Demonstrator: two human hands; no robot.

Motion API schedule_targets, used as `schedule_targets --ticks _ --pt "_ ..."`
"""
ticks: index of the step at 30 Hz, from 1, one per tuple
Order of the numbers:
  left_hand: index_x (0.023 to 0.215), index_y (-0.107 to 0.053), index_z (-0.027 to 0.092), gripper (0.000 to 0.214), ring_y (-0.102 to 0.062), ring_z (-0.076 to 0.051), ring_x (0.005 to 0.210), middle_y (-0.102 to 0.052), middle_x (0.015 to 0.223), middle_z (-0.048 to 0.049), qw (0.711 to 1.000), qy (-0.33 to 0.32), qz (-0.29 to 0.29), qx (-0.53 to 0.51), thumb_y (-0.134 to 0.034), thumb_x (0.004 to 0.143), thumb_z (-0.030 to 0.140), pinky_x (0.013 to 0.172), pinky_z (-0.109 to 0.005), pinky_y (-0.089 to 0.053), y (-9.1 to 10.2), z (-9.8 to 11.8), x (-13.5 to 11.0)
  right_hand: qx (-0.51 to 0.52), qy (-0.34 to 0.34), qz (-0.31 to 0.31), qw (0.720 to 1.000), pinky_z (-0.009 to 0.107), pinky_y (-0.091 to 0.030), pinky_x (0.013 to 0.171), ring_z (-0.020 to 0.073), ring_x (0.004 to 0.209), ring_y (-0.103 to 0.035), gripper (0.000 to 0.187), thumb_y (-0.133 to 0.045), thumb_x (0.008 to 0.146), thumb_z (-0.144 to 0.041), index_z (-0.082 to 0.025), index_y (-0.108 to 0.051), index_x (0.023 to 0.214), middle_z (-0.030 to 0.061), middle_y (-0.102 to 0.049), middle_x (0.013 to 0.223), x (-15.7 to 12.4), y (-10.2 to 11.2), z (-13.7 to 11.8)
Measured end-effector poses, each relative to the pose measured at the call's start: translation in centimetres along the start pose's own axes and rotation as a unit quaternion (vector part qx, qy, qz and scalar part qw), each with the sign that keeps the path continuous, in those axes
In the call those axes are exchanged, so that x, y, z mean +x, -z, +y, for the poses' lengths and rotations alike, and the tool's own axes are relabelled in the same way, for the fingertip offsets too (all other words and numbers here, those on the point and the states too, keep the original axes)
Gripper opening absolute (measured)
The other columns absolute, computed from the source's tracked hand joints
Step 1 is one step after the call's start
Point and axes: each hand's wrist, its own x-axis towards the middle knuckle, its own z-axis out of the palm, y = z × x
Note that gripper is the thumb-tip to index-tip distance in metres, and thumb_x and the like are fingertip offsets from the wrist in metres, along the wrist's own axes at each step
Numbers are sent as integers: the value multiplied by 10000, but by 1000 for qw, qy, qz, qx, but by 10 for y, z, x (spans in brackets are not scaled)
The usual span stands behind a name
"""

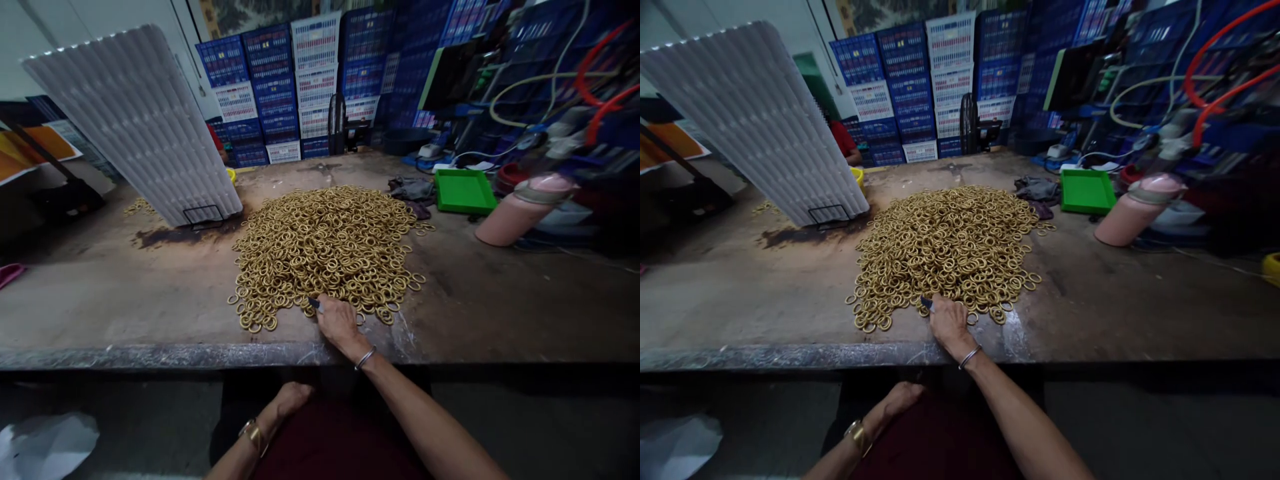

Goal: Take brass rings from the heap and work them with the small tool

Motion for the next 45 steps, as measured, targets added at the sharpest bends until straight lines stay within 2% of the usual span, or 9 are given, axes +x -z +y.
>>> schedule_targets --ticks 4,8,11,14,17,21,28,36,45 --pt "548 -651 212 127 -493 -145 471 -541 452 30 997 28 -64 27 -700 558 329 434 -216 -354 -2 15 -11 14 3 1 1000 252 -304 579 165 747 -618 175 -420 830 -222 -212 -590 871 44 -674 824 3 -2 5" --pt "785 -694 202 234 -539 -148 598 -618 641 8 986 40 -154 55 -686 604 351 518 -216 -401 0 53 -33 30 1 4 1000 247 -303 585 160 751 -612 189 -425 831 -251 -222 -607 870 39 -676 819 3 -3 9" --pt "841 -679 184 250 -560 -146 659 -629 719 -16 984 35 -176 17 -653 666 361 587 -223 -424 -2 82 -40 40 9 9 999 246 -295 582 156 740 -610 185 -434 824 -249 -221 -612 862 34 -676 798 2 -4 11" --pt "862 -645 161 245 -578 -140 717 -627 783 -41 991 23 -127 -41 -616 719 358 638 -227 -439 -5 97 -33 39 28 8 999 248 -282 567 154 721 -608 186 -428 821 -240 -224 -611 849 24 -675 788 2 -2 12" --pt "825 -607 145 272 -580 -139 686 -605 764 -45 996 5 -38 -76 -615 716 394 553 -214 -441 -5 97 -17 39 46 -4 998 246 -278 562 151 719 -603 200 -421 818 -236 -229 -616 863 21 -677 798 2 1 14" --pt "882 -551 131 352 -559 -116 577 -579 724 -27 993 -3 17 -118 -634 682 408 449 -198 -423 -7 91 0 42 39 -2 998 244 -277 562 145 701 -594 198 -433 799 -219 -225 -627 840 25 -680 786 1 1 16" --pt "1022 -464 138 416 -513 -92 472 -551 633 24 992 -70 96 -53 -568 709 392 374 -176 -400 -16 91 22 120 38 77 989 224 -306 573 135 670 -590 189 -470 790 -277 -228 -646 839 12 -686 765 1 -14 27" --pt "803 -547 140 322 -419 -57 372 -470 500 60 993 -92 69 19 -551 715 449 335 -150 -325 -21 97 37 254 87 103 958 209 -356 595 126 620 -557 181 -479 765 -276 -199 -643 774 13 -653 688 -8 -10 28" --pt "775 -572 147 290 -450 -46 394 -521 549 46 988 -129 75 -25 -579 722 432 384 -148 -343 -26 101 26 504 -19 -2 864 190 -380 501 87 517 -474 238 -482 771 -385 -168 -567 719 -24 -540 581 -14 0 24"
